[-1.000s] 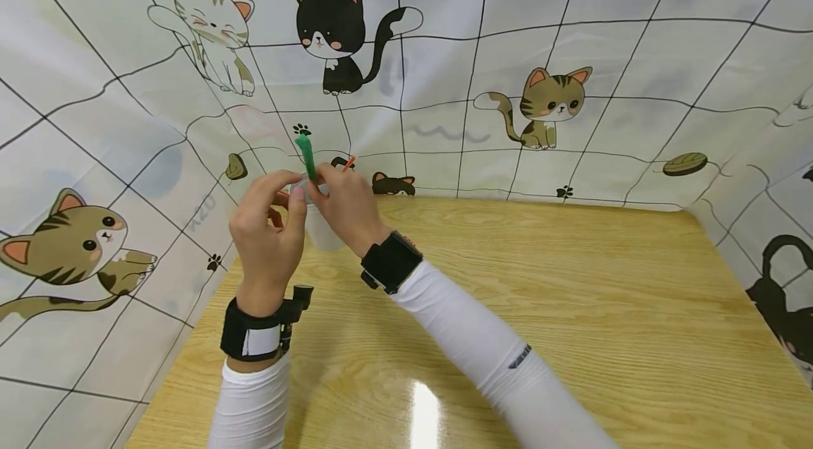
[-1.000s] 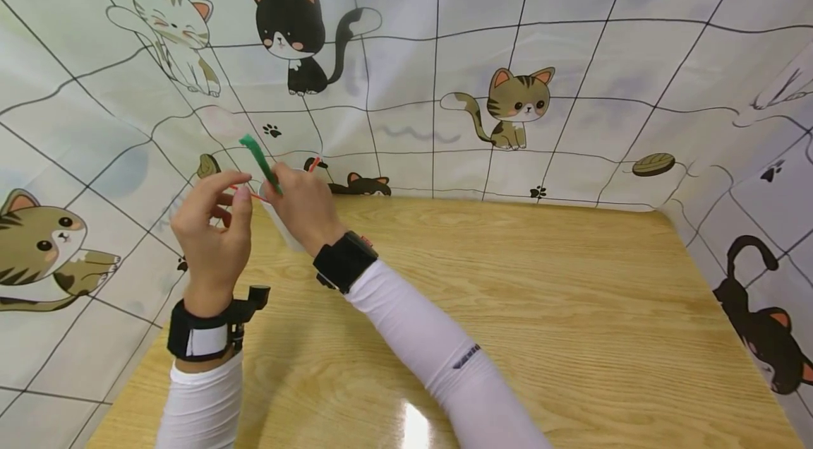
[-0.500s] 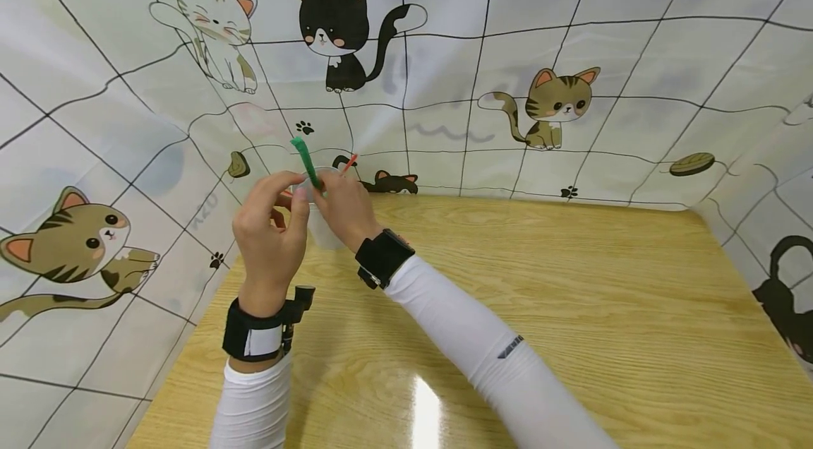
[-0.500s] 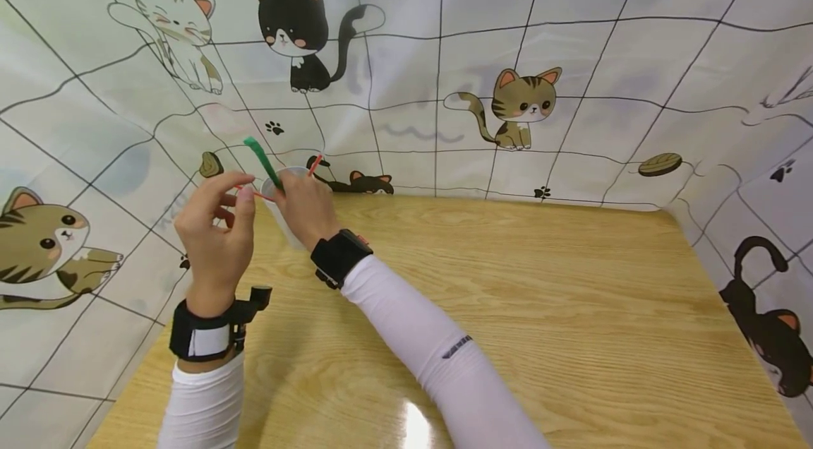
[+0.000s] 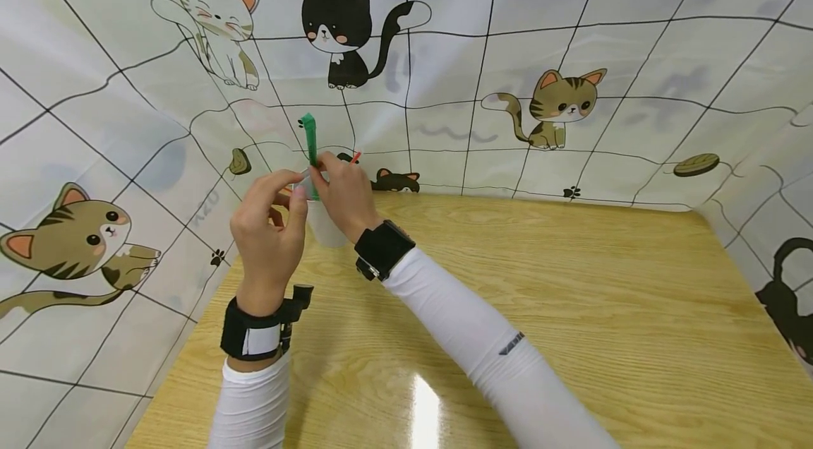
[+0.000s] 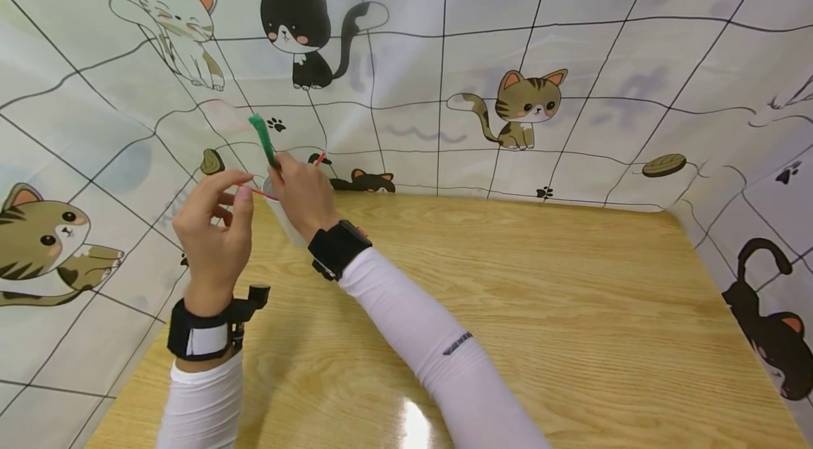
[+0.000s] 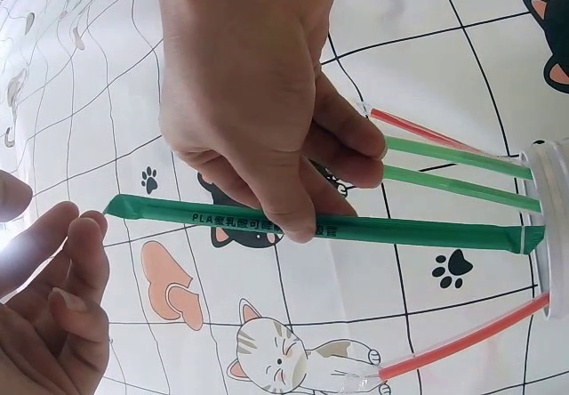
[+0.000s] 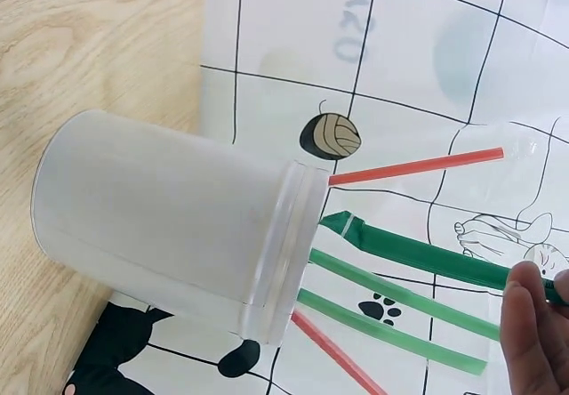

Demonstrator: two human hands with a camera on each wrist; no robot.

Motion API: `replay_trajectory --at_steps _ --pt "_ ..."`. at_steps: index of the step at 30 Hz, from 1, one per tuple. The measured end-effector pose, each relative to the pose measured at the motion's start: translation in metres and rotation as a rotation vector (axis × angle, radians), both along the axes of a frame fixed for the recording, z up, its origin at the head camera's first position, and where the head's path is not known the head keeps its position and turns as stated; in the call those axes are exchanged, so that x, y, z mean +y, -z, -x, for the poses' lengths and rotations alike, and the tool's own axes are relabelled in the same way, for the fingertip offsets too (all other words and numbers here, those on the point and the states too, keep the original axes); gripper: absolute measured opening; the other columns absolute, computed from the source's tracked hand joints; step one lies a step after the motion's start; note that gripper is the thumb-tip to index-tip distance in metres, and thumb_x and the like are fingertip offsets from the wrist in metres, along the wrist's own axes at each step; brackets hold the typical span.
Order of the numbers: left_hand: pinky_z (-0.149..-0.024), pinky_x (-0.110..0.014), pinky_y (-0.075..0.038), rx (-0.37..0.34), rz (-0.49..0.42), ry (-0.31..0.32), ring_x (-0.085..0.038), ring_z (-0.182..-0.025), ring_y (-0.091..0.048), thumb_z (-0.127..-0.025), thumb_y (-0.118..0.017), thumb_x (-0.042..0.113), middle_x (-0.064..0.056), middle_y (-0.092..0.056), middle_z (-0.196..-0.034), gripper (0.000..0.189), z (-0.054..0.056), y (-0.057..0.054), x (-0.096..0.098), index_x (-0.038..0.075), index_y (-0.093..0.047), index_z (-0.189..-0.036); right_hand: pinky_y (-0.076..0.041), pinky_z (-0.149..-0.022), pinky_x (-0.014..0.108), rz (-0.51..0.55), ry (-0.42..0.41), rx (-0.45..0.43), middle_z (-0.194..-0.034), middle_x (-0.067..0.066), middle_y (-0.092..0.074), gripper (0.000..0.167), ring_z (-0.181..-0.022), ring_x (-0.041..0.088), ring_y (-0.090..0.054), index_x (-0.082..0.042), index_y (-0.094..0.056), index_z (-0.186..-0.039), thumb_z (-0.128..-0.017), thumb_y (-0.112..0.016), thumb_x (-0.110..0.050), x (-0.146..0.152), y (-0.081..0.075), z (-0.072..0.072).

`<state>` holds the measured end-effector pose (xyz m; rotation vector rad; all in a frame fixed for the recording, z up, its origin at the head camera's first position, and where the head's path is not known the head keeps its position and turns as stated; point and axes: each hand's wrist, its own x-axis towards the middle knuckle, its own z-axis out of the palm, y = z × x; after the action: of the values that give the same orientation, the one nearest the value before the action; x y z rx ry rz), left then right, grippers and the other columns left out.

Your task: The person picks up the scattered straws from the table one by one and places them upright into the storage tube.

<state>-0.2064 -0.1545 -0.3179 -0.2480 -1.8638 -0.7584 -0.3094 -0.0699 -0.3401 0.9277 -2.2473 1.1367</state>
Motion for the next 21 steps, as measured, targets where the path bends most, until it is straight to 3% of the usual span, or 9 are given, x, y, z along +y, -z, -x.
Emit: replay_trajectory --at_steps 7,13,21 --pt "-0.058 -0.013 -0.032 0.001 -0.001 0.01 -0.032 -0.06 -0.063 -0.098 -0.058 0.022 -0.02 -0.072 -0.095 0.029 0.0 -0.001 -0.001 -0.002 -0.072 -0.104 -0.03 -0.051 0.018 -0.061 0.026 -0.022 -0.104 0.007 -0.079 0.015 -0.058 0.017 -0.065 -0.006 -0.068 -0.107 -0.101 -0.061 -0.018 -0.003 0.0 -0.002" --pt "-0.058 -0.013 -0.032 -0.007 -0.006 0.017 -0.032 -0.06 -0.063 -0.095 -0.059 0.017 -0.02 -0.073 -0.095 0.025 -0.001 -0.001 -0.002 -0.002 -0.072 -0.104 -0.04 -0.052 0.021 -0.166 0.078 -0.087 -0.095 0.004 -0.078 0.017 -0.061 0.014 -0.064 -0.01 -0.071 -0.111 -0.101 -0.062 -0.022 -0.009 0.007 -0.001" --pt "-0.055 -0.016 -0.032 -0.022 0.008 0.013 -0.029 -0.058 -0.062 -0.097 -0.058 0.024 -0.019 -0.073 -0.093 0.029 -0.003 0.0 -0.003 -0.001 -0.072 -0.102 -0.044 -0.055 0.026 -0.234 0.098 -0.146 -0.09 0.006 -0.075 0.02 -0.065 0.019 -0.068 -0.011 -0.069 -0.114 -0.101 -0.062 -0.024 -0.013 0.022 0.003"
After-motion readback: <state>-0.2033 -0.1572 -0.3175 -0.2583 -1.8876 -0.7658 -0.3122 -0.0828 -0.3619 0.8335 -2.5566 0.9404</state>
